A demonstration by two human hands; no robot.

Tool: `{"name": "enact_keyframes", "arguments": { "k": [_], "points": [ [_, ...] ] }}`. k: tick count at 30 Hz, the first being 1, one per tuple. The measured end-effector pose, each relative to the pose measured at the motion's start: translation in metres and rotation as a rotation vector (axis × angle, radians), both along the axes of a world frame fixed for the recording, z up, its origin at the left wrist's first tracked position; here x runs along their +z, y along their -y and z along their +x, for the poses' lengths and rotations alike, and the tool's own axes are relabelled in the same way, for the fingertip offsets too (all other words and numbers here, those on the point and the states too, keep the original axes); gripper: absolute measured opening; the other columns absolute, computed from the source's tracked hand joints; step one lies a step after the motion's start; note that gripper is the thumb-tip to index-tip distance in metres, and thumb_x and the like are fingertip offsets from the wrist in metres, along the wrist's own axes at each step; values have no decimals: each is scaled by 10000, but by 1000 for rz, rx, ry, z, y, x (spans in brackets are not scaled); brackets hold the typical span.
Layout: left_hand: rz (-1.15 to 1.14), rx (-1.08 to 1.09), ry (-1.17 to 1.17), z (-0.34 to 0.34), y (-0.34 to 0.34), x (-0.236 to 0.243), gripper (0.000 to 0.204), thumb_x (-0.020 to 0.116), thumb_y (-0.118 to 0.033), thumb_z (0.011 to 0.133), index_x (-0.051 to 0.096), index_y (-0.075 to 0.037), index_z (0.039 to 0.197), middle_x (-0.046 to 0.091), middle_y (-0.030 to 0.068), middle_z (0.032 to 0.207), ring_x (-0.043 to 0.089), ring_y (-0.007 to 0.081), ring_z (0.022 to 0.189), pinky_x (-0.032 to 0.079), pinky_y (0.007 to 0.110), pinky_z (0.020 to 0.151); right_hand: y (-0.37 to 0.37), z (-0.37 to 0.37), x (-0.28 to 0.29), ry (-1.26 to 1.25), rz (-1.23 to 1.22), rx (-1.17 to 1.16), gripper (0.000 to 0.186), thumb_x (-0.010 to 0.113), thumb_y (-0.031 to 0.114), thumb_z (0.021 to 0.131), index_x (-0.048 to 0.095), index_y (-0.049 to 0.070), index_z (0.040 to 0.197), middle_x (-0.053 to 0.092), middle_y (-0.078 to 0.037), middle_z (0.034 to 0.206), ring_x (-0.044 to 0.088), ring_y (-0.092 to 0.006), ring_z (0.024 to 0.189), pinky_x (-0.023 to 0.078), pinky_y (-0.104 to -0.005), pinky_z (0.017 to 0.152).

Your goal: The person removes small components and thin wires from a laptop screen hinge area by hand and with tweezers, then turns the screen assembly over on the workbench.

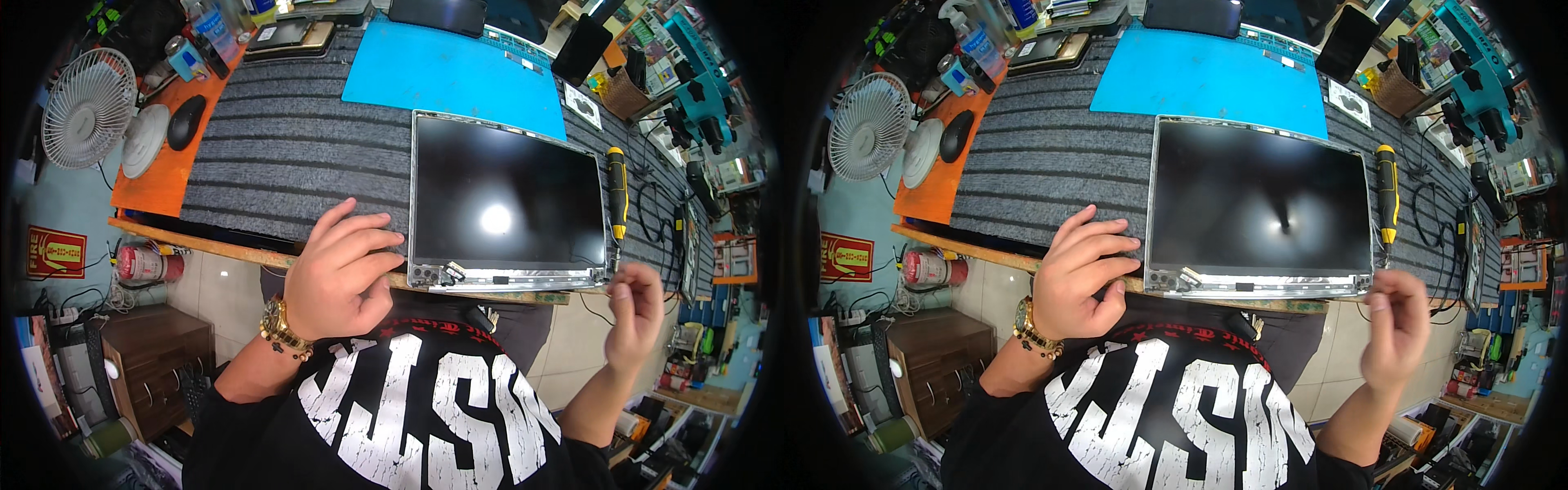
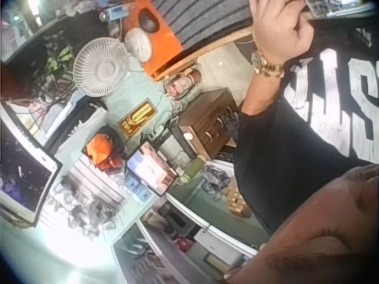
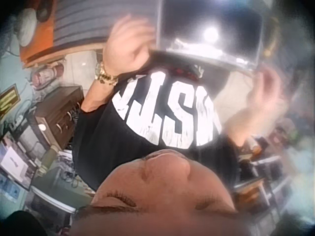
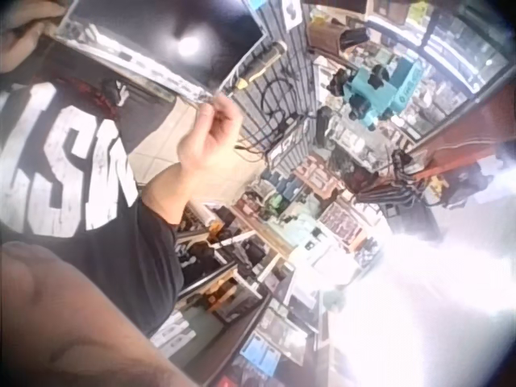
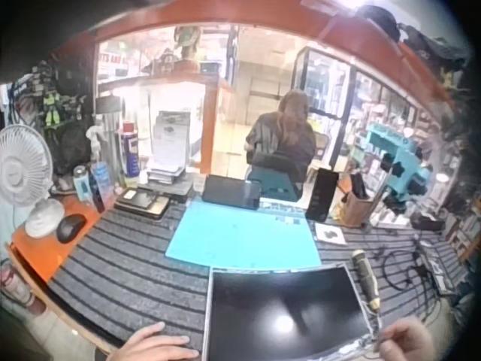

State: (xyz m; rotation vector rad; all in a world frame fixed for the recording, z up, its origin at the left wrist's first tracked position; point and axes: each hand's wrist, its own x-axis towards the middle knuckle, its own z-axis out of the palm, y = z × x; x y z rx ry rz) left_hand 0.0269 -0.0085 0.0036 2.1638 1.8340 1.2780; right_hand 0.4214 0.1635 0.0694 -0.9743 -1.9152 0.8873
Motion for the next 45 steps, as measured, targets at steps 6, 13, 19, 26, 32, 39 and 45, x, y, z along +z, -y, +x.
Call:
{"name": "enact_keyframes", "arguments": {
  "k": [6, 13, 19, 26, 32, 39, 45],
  "points": [
    [-30, -10, 23, -4, 1, 4, 225, 752, -83, 741, 830, -78, 952, 843, 106, 1193, 773, 362, 1273, 489, 640, 1246, 15, -93, 22, 312, 246, 342, 211, 791, -93, 878, 815, -26, 1077, 750, -121, 952, 683, -229, 782, 520, -333, 673],
    [-50, -33, 45, -6, 0, 4, 221, 766, -110, 749, 831, -94, 959, 841, 101, 1193, 769, 362, 1273, 480, 645, 1247, 13, -149, 29, 470, 346, 560, 267, 848, -58, 805, 830, 33, 1056, 734, -90, 945, 674, -280, 766, 529, -386, 634],
    [-65, -56, 29, -9, 1, 8, 192, 778, -92, 759, 827, -76, 944, 818, 96, 1224, 754, 345, 1303, 502, 641, 1227, 15, -166, 33, 630, 433, 613, 333, 860, -36, 712, 828, 56, 1030, 711, -51, 917, 661, -258, 745, 518, -409, 605],
    [-62, -52, 26, -9, 0, 10, 173, 778, -103, 768, 826, -81, 932, 826, 98, 1210, 769, 349, 1274, 497, 641, 1229, 15, -176, 36, 689, 445, 667, 332, 863, -9, 697, 815, 62, 1018, 694, -40, 924, 652, -248, 753, 530, -408, 612],
    [-55, -55, 18, -10, 1, 10, 171, 783, -94, 764, 825, -78, 929, 817, 95, 1222, 764, 345, 1286, 507, 642, 1219, 20, -180, 37, 728, 478, 662, 300, 851, 15, 715, 806, 71, 1006, 668, -27, 909, 642, -234, 756, 531, -404, 608],
    [-28, -47, 18, -9, -1, 7, 186, 769, -121, 767, 832, -83, 938, 846, 106, 1173, 787, 361, 1232, 496, 640, 1229, 21, -181, 37, 749, 572, 680, 175, 740, 172, 788, 697, 64, 919, 536, -44, 869, 601, -213, 774, 531, -356, 602],
    [-28, -46, 15, -9, -1, 7, 187, 775, -124, 764, 832, -80, 936, 847, 107, 1175, 784, 361, 1239, 496, 638, 1230, 23, -184, 38, 765, 602, 688, 166, 739, 179, 790, 687, 66, 899, 531, -45, 862, 603, -209, 776, 528, -356, 589]
  ]
}}
